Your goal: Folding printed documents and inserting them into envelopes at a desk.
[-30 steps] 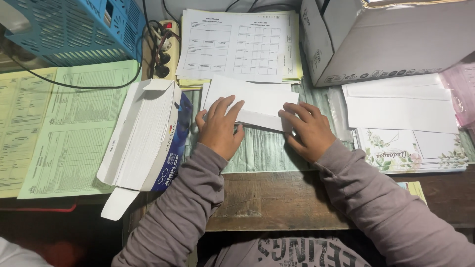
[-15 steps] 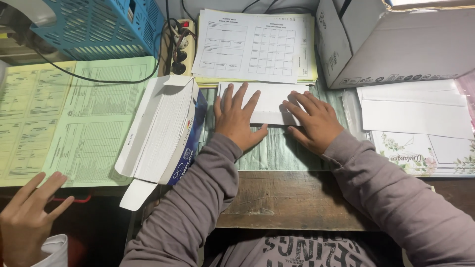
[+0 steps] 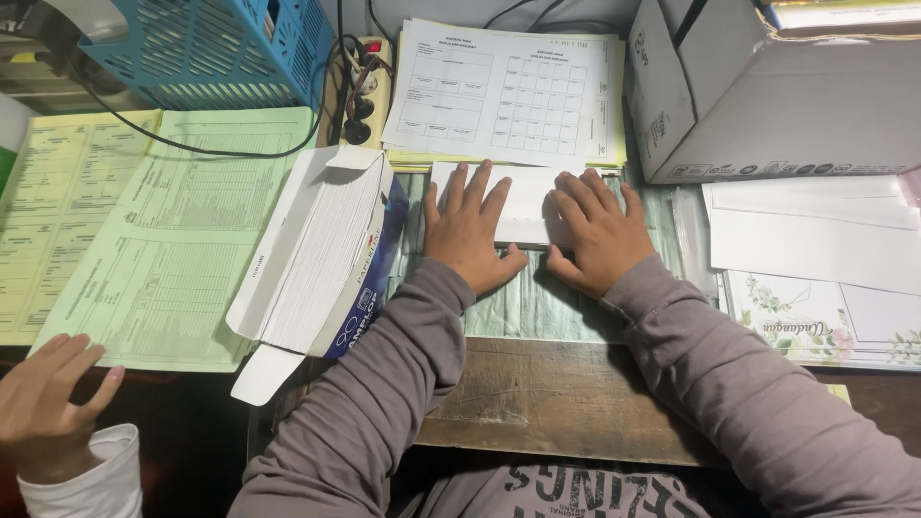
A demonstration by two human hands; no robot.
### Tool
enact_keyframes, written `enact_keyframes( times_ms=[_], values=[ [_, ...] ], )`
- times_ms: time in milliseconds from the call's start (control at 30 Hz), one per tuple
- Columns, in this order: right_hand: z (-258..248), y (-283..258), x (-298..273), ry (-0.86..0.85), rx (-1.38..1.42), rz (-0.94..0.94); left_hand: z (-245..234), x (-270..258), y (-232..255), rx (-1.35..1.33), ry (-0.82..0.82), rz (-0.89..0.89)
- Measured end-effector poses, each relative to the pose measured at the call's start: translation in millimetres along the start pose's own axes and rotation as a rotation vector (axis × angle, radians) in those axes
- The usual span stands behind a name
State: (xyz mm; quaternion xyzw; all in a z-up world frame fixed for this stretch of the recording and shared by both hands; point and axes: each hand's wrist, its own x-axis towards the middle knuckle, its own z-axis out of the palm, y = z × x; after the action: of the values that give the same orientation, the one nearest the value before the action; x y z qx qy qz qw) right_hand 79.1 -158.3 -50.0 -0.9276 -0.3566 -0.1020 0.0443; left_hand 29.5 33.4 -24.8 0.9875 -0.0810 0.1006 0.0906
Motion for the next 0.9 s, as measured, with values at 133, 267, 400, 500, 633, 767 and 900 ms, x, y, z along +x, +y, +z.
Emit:
enact_keyframes(
  times_ms=[133, 267, 400, 500, 633, 767, 900],
  values=[
    [-11, -11, 1, 0.036, 0.076, -0.027, 0, 3, 2, 0.019, 0.036, 0.05],
    [-6, -9, 3, -0.024, 0.092, -0.013, 14, 6, -3, 0.036, 0.013, 0.062],
    [11, -8, 0, -0.085, 0.113, 0.029, 24, 6, -6, 0.068, -0.004, 0.056],
    [17, -7, 0, -0.092, 0.097, 0.032, 26, 6, -7, 0.058, -0.017, 0.058],
    [17, -7, 0, -0.116, 0.106, 0.043, 23, 5, -7, 0.049, -0.067, 0.043],
    [21, -4, -1, -0.122, 0.094, 0.04, 22, 6, -8, 0.012, -0.134, 0.015],
    [21, -3, -2, -0.12, 0.091, 0.035, 18, 7, -8, -0.048, -0.203, -0.02]
  ],
)
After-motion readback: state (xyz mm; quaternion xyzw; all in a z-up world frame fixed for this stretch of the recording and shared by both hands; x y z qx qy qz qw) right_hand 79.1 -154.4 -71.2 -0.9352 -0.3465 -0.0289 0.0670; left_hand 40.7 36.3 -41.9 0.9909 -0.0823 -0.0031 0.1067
